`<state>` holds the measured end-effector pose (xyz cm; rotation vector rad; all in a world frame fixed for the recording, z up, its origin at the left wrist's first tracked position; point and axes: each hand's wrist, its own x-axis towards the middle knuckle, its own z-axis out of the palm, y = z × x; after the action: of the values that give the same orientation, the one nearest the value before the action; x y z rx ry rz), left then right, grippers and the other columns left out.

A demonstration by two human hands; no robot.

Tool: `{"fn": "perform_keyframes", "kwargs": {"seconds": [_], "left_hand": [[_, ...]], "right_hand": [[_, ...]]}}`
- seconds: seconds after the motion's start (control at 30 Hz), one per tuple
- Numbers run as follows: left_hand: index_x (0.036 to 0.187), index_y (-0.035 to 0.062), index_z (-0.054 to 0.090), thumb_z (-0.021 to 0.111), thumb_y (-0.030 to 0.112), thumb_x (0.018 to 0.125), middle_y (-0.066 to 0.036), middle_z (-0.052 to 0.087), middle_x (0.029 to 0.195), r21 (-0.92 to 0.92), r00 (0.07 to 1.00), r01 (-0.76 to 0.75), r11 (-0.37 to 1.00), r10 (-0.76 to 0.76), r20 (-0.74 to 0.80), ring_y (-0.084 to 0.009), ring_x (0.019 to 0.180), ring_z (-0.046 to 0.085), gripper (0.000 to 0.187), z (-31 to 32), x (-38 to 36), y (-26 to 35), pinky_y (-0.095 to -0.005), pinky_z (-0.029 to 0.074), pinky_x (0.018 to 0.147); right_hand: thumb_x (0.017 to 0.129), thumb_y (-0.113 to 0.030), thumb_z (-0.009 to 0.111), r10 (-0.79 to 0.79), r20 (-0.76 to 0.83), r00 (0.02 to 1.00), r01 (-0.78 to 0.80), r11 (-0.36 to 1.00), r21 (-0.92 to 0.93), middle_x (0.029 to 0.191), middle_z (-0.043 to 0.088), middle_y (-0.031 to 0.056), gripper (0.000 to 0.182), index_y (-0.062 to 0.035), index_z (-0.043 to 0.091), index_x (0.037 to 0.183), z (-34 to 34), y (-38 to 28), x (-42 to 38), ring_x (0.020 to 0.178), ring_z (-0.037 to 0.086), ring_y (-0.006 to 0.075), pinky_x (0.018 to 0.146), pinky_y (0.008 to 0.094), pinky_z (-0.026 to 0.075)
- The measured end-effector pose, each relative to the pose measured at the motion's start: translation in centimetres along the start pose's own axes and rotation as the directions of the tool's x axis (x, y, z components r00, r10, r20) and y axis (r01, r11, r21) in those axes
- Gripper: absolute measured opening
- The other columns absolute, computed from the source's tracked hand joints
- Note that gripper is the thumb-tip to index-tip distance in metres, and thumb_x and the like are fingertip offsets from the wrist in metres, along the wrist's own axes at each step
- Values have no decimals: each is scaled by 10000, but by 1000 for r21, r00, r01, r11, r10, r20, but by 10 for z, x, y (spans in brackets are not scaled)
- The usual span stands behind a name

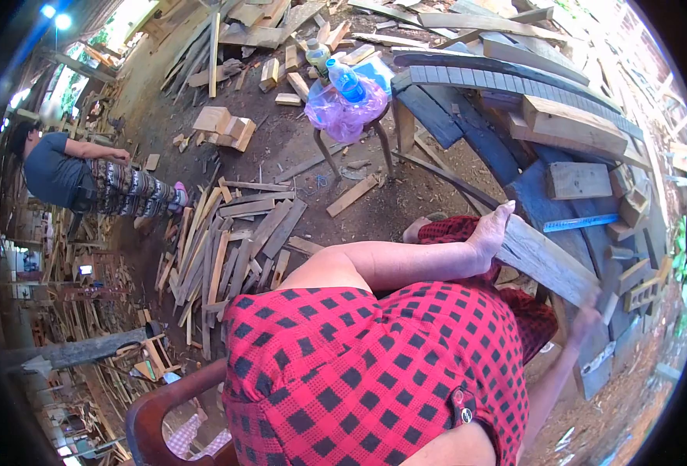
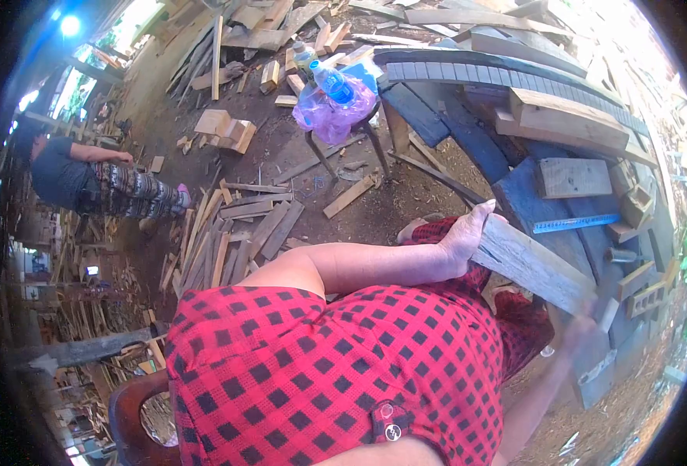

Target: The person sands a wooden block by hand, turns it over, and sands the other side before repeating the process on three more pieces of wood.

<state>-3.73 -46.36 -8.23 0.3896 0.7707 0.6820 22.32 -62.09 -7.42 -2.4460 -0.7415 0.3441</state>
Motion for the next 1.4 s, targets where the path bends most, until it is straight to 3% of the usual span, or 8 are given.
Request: {"fn": "perform_keyframes", "kwargs": {"seconds": [0.23, 0.33, 0.67, 0.8, 0.9, 1.07, 1.2, 1.4], "left_hand": [[1008, 31, 585, 432, 535, 916, -129, 653, 978, -91, 984, 71, 993, -55, 171, -233, 804, 652, 534, 0, 4, 6, -388, 527, 755], [1021, 26, 578, 425, 535, 922, -133, 653, 981, -82, 996, 59, 995, -52, 76, -227, 834, 647, 542, 3, 1, 7, -374, 519, 777], [993, 41, 594, 469, 549, 888, -88, 645, 888, 21, 1000, 3, 1000, -3, 9, -206, 839, 628, 534, 11, -3, 8, -360, 494, 806], [995, 57, 595, 447, 553, 893, -99, 650, 895, -47, 995, 104, 993, -104, 1, -212, 810, 634, 527, 15, -11, 14, -366, 510, 780], [1057, 60, 572, 406, 541, 915, -114, 659, 949, -59, 994, 75, 995, -70, 89, -225, 836, 657, 528, 3, 5, 8, -374, 532, 796], [1021, 27, 569, 443, 573, 892, -153, 660, 954, -121, 992, 128, 984, -125, 32, -257, 864, 660, 575, 10, -6, 10, -389, 513, 809], [1012, 60, 568, 476, 568, 880, -91, 652, 940, -100, 986, 149, 984, -141, 88, -211, 860, 648, 533, 6, -10, 13, -362, 515, 814], [990, 53, 557, 622, 392, 839, -52, 619, 883, 63, 949, -17, 998, -4, 315, -154, 824, 625, 377, -2, -2, 13, -315, 505, 764]], "right_hand": [[868, -77, 582, -801, 234, 551, 799, 588, 129, 1405, 403, 161, 525, 9, 401, 1353, 38, -116, -88, 1350, 301, 258, 1124, 381, 159], [933, -227, 557, -511, 122, 851, 335, 707, 623, 1315, 476, 120, 442, 0, 462, 1300, 42, -63, -54, 1198, 455, 208, 1030, 353, 333], [958, -535, 346, 121, -66, 990, -137, 905, -403, 1025, 634, 267, 701, 107, 597, 1082, -17, 22, 33, 1015, 587, 315, 855, 406, 435], [921, -185, 576, -465, 60, 884, 371, 773, 515, 1254, 529, 139, 490, 6, 412, 1342, 46, -77, -57, 1174, 483, 246, 1020, 367, 344], [838, -184, 620, -819, 238, 522, 813, 562, 150, 1388, 422, 152, 555, -42, 436, 1342, 48, -128, -94, 1338, 338, 276, 1137, 432, 127], [907, -137, 577, -527, 168, 833, 332, 719, 611, 1367, 437, 142, 439, 25, 454, 1296, 35, -71, -50, 1209, 459, 270, 1034, 381, 340], [933, -539, 417, -98, -55, 994, 88, 982, -167, 1128, 603, 250, 678, 83, 576, 1150, -27, 62, 48, 959, 570, 343, 891, 402, 430], [865, -682, 376, 149, -107, 983, -158, 984, -80, 999, 611, 327, 865, 139, 624, 982, -37, 95, 67, 975, 574, 430, 867, 459, 427]]}}
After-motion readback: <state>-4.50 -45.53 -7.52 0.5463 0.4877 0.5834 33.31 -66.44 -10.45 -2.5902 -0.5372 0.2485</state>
